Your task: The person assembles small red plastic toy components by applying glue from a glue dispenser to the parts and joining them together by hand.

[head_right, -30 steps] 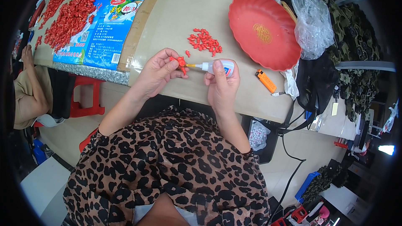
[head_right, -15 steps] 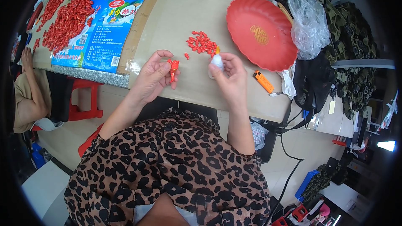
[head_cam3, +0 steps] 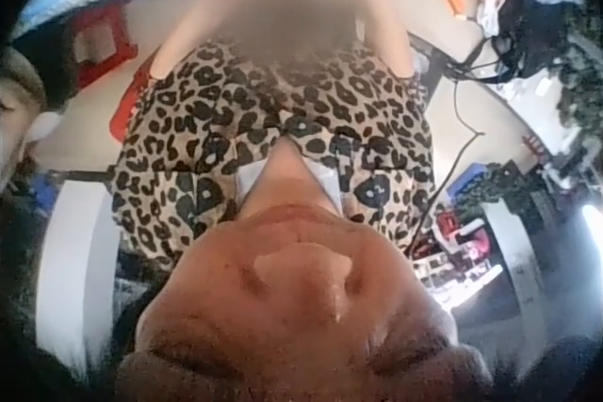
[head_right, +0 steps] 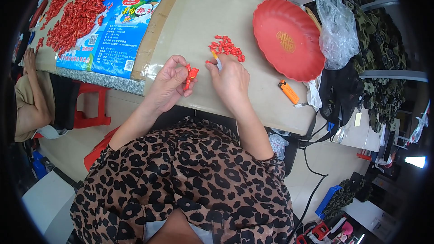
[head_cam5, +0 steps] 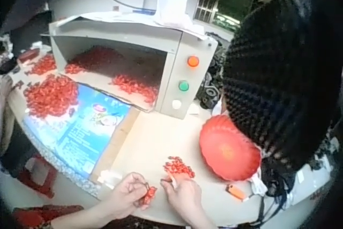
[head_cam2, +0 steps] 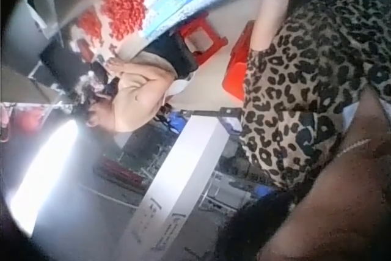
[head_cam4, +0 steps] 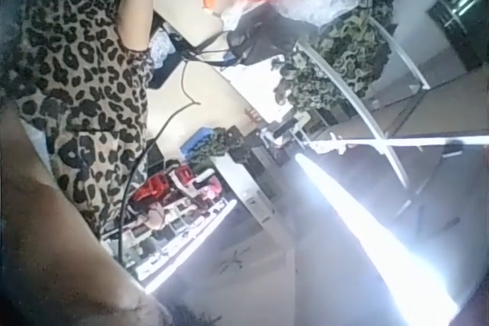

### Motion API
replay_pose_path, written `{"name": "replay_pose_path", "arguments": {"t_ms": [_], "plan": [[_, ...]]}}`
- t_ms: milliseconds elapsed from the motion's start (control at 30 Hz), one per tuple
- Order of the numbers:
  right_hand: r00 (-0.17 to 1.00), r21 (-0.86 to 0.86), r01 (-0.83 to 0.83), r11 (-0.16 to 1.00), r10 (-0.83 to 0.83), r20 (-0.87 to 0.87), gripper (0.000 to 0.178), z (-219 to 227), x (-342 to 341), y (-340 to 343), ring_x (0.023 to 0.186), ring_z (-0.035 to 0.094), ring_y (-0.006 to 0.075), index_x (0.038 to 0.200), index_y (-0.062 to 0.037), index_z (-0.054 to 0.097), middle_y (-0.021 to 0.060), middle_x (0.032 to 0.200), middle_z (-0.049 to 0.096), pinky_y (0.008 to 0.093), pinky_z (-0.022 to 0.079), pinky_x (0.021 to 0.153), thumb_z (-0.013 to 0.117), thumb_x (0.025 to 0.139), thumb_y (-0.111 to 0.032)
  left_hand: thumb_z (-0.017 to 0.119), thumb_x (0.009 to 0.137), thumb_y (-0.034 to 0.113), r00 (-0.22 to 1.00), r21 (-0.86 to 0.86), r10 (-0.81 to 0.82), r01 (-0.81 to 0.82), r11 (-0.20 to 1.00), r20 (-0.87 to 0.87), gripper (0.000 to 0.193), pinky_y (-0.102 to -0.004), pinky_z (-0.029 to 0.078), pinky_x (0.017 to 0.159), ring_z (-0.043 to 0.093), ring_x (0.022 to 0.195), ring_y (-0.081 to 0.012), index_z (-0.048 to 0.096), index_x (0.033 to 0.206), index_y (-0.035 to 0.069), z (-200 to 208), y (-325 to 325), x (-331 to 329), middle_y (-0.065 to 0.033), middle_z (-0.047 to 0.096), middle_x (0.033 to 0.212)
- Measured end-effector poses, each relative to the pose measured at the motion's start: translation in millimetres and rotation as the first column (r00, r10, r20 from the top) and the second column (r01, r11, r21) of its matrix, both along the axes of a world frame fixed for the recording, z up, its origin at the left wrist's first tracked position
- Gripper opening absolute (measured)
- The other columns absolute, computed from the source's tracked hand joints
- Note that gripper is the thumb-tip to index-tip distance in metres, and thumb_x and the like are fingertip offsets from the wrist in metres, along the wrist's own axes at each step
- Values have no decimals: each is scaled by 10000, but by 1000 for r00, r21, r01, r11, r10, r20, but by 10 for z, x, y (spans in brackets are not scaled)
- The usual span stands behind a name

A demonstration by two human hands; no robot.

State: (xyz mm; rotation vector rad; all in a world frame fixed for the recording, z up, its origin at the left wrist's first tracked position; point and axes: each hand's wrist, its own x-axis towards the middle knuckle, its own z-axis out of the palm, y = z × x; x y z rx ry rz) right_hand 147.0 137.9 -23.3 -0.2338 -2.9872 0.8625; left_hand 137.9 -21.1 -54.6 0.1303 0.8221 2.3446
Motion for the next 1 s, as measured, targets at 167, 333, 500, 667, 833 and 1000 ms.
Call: {"name": "replay_pose_path", "arguments": {"t_ms": [167, 333, 500, 667, 833, 1000], "plan": [[998, -492, 35, 870, -55, -26, 196, -105, 56, 214, 594, 566, 151, 832, -5, 565, 71, 711, 589, 290, 443, 543, 627, 727, -158, 495, 845, 127, 1000, -41, 5, -5, 999, 11, 143, -205, 372, 492, 518, 667, -96, 394, 943, 96, 53, 7, 12, -63, 554, 773], [995, -903, 101, 418, -17, 103, 126, 51, 184, 261, 561, 527, 84, 819, -7, 533, 49, 696, 572, 203, 427, 504, 608, 753, -83, 462, 864, 176, 977, 57, -190, 185, 981, 95, 101, -198, 359, 506, 491, 656, -88, 424, 929, 109, 43, -39, -26, -51, 534, 795], [995, -990, 97, 106, 13, 99, 101, 4, 244, 298, 532, 502, 114, 799, -22, 508, 73, 690, 540, 217, 404, 476, 585, 734, -26, 476, 853, 173, 950, 67, -238, 229, 971, 204, 151, -191, 345, 525, 452, 629, -73, 435, 976, 97, 111, 2, -18, -44, 525, 821], [994, -994, 105, -42, -37, 107, 88, -42, 273, 290, 511, 474, 121, 809, -20, 514, 76, 680, 523, 240, 378, 457, 574, 747, -35, 501, 837, 153, 973, 58, -224, 221, 974, 61, 195, -191, 335, 535, 424, 616, -66, 435, 1002, 74, 94, 13, -1, -42, 510, 839], [995, -995, 100, -28, -28, 101, 80, -32, 329, 288, 509, 492, 103, 805, -17, 526, 60, 675, 551, 214, 396, 466, 577, 772, -70, 489, 843, 132, 963, -31, -263, 262, 965, -51, 197, -194, 346, 537, 424, 614, -60, 451, 1013, 40, 41, 30, -21, -41, 510, 824], [995, -970, -6, 242, -97, -31, 98, -38, 404, 246, 528, 466, 93, 796, -3, 530, 60, 669, 528, 213, 370, 473, 570, 784, -91, 464, 858, 133, 953, -190, -277, 250, 949, -127, 177, -187, 372, 520, 447, 595, -64, 469, 994, 19, 101, 91, -14, -57, 532, 811]]}}
